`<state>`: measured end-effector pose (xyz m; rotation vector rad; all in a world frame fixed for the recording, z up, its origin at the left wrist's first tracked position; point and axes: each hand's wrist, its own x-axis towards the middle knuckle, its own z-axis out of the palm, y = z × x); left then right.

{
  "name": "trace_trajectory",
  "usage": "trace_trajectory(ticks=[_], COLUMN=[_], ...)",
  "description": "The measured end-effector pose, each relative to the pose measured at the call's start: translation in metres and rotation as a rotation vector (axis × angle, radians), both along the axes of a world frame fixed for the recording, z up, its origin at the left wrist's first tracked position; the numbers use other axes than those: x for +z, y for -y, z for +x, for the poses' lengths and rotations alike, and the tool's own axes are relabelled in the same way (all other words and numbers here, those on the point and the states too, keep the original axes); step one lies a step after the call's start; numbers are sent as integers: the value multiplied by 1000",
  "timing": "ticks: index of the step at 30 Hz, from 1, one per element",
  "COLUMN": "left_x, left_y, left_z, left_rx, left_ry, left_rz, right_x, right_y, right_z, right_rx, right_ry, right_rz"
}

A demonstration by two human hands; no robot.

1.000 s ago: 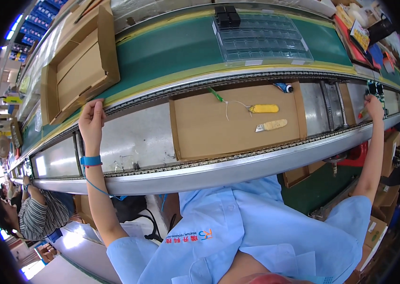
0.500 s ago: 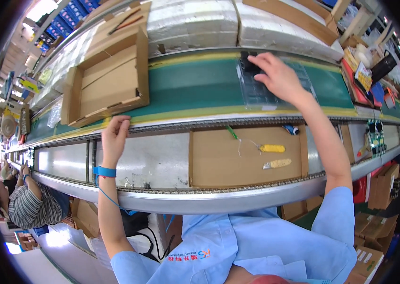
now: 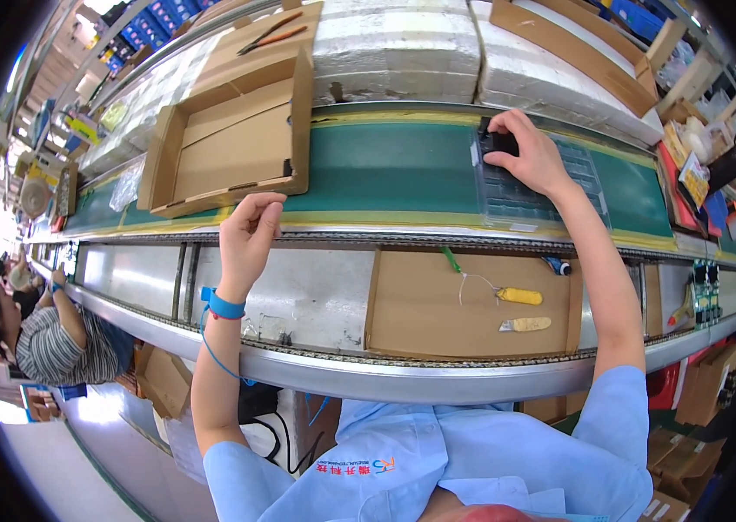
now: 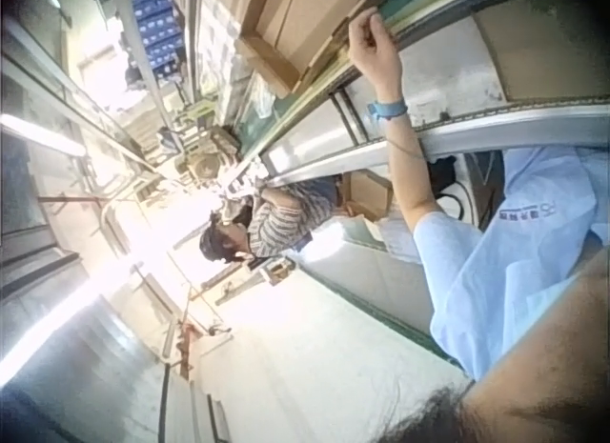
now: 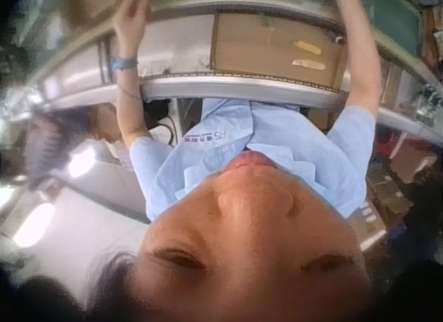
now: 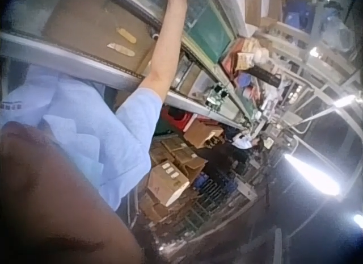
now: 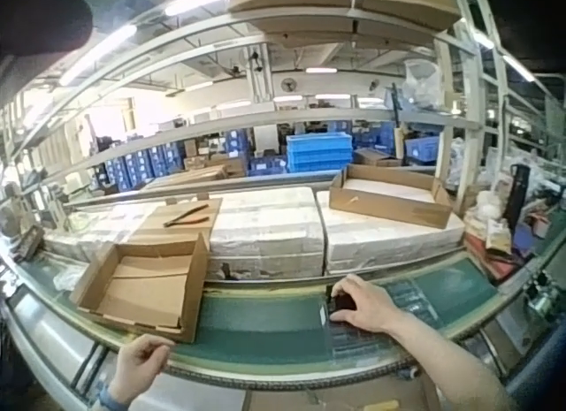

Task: The person assembles electronic components onto printed circuit boards by hand, taking electronic capacitors and black components from plastic trays and a packaging box and inserting them into the boards.

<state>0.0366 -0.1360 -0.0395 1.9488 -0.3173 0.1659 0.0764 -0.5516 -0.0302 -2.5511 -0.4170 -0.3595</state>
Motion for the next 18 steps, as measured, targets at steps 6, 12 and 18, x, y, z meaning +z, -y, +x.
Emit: trace_trajectory(ticks=[6, 12, 18], left_x=[28, 23, 0], left_y=[97, 195, 256], left_z=[26, 79, 103], left_rx=[-200, -311, -313], left_ry=[127, 241, 393], left_rz=[71, 288, 442], right_x=[-4, 13, 22], right_y=[7, 24, 77], right_z=[-3, -12, -47], right_rx=[52, 7, -111], right_ry=[52, 168, 63], right_rz=[47, 465, 506])
